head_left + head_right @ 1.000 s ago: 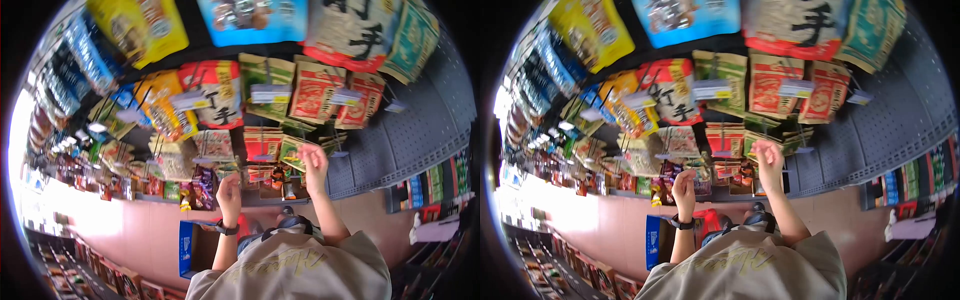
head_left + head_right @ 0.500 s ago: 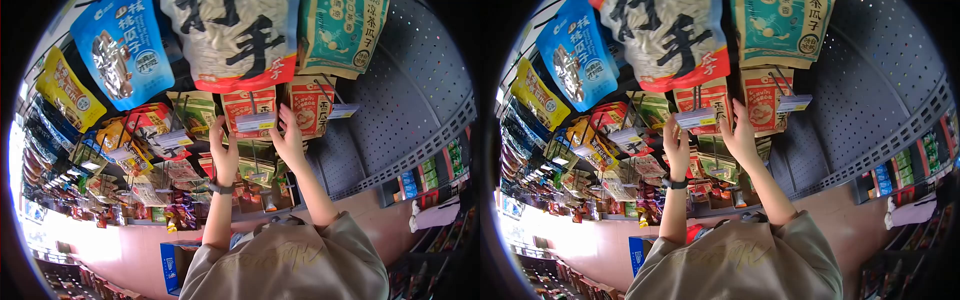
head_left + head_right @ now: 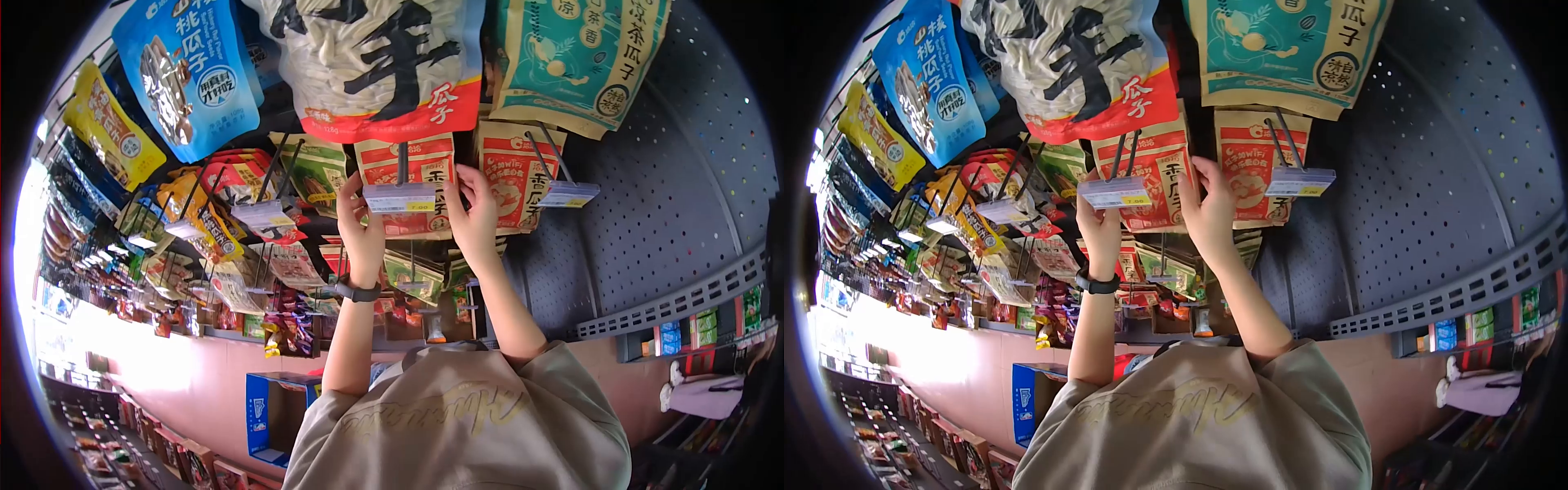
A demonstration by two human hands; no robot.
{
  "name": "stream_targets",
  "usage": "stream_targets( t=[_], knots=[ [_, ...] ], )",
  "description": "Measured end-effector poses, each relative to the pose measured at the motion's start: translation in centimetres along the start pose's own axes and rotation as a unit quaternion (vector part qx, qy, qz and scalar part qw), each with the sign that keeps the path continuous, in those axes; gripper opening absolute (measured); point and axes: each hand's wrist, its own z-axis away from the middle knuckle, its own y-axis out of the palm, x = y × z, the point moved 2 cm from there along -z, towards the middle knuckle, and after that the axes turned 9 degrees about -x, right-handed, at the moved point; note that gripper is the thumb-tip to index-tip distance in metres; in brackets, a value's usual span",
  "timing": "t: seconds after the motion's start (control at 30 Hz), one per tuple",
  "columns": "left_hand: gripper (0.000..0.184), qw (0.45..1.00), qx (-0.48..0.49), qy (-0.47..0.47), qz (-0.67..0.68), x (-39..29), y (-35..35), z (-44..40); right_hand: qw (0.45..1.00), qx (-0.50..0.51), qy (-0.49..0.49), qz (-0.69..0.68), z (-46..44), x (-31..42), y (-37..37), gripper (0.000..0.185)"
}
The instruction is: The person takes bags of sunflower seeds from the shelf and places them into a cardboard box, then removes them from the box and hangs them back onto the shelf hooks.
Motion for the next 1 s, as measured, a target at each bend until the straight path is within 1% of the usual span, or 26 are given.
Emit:
stream_targets(
  t=[0.03,0.13,0.23,0.37,0.5,0.6,0.77,0.9,1.0],
  knots=[
    [0.036,0.999,-0.030,0.037,-0.005,-0.6,0.1,0.0,1.000,-0.002,0.013,-0.009,0.0,0.0,-0.1,0.025],
    [0.030,0.999,-0.040,0.001,-0.029,0.1,-0.6,-0.1,0.998,-0.019,0.052,-0.041,0.1,0.6,-0.2,0.021],
    [0.021,0.997,-0.073,0.023,-0.024,-0.6,-1.1,0.1,0.995,-0.028,0.089,-0.039,0.4,1.1,-0.2,0.019],
    [0.020,0.992,-0.082,0.039,-0.085,-2.8,-2.0,0.7,0.994,-0.025,0.089,-0.059,1.1,1.8,-0.4,0.016],
    [0.019,0.994,-0.067,-0.001,-0.084,-4.3,-2.7,1.7,0.993,-0.029,0.072,-0.088,1.6,3.1,-0.9,0.015],
    [0.018,0.994,-0.068,-0.034,-0.076,-5.8,-2.9,2.8,0.992,-0.029,0.070,-0.097,2.0,3.8,-1.3,0.015],
    [0.016,0.996,-0.058,-0.073,0.005,-6.7,-3.6,3.6,0.990,-0.014,0.082,-0.111,2.7,4.9,-1.9,0.014],
    [0.015,0.995,-0.059,-0.082,0.001,-7.8,-4.4,4.0,0.987,-0.002,0.101,-0.127,3.3,6.3,-2.2,0.013],
    [0.015,0.996,-0.048,-0.070,0.001,-8.3,-4.8,4.4,0.985,-0.002,0.107,-0.133,3.8,7.1,-2.5,0.012]
  ],
)
